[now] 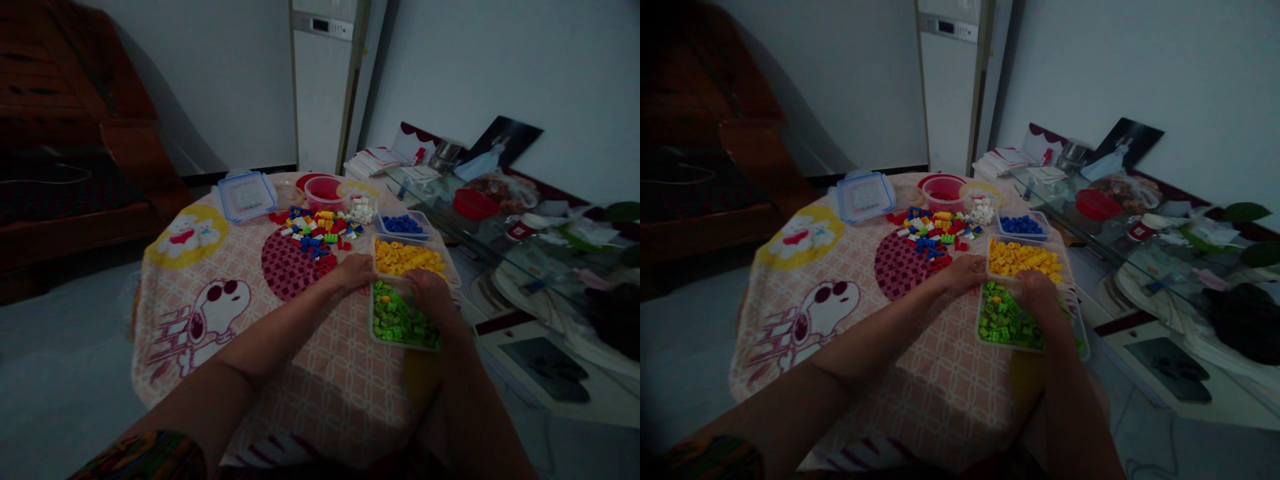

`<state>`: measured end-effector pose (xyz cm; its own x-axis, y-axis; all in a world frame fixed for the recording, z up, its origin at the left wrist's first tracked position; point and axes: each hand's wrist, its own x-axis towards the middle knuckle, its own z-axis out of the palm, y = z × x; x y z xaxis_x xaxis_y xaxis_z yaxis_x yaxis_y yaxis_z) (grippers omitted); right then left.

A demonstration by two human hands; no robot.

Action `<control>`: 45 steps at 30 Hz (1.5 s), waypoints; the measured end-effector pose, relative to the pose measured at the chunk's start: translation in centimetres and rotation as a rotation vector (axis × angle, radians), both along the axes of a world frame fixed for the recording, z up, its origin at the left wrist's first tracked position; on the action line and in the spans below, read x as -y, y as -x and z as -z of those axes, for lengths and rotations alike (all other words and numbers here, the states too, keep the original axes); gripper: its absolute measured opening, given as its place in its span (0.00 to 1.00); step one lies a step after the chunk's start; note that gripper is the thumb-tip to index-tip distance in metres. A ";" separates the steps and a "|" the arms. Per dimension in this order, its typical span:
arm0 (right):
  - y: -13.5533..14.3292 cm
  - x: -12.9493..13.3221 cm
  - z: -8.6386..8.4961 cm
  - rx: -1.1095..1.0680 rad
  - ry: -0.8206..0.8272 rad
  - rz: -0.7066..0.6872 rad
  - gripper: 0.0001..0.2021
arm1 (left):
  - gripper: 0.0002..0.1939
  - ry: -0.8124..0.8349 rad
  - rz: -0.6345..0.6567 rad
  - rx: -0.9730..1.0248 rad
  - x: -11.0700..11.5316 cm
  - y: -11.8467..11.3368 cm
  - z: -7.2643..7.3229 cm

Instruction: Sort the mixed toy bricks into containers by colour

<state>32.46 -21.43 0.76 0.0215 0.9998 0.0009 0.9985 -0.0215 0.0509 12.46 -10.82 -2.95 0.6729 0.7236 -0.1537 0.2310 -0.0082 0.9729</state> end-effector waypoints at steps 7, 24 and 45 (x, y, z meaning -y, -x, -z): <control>-2.2 0.0 0.7 0.005 -0.054 0.018 0.17 | 0.28 0.089 0.011 0.039 0.9 -1.7 0.5; -2.9 0.4 1.7 -0.116 -0.316 0.066 0.20 | 0.21 -0.031 -0.372 0.200 -4.4 3.3 -1.7; 15.1 -9.6 4.1 -0.532 -0.376 0.149 0.19 | 0.13 -0.295 -0.892 0.125 -12.8 12.8 1.6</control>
<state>17.31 -11.86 -3.37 0.2535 0.9197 0.3000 0.8704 -0.0815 -0.4855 -0.32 1.94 -4.55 -0.1482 0.9771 0.1530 0.1647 -0.1281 0.9780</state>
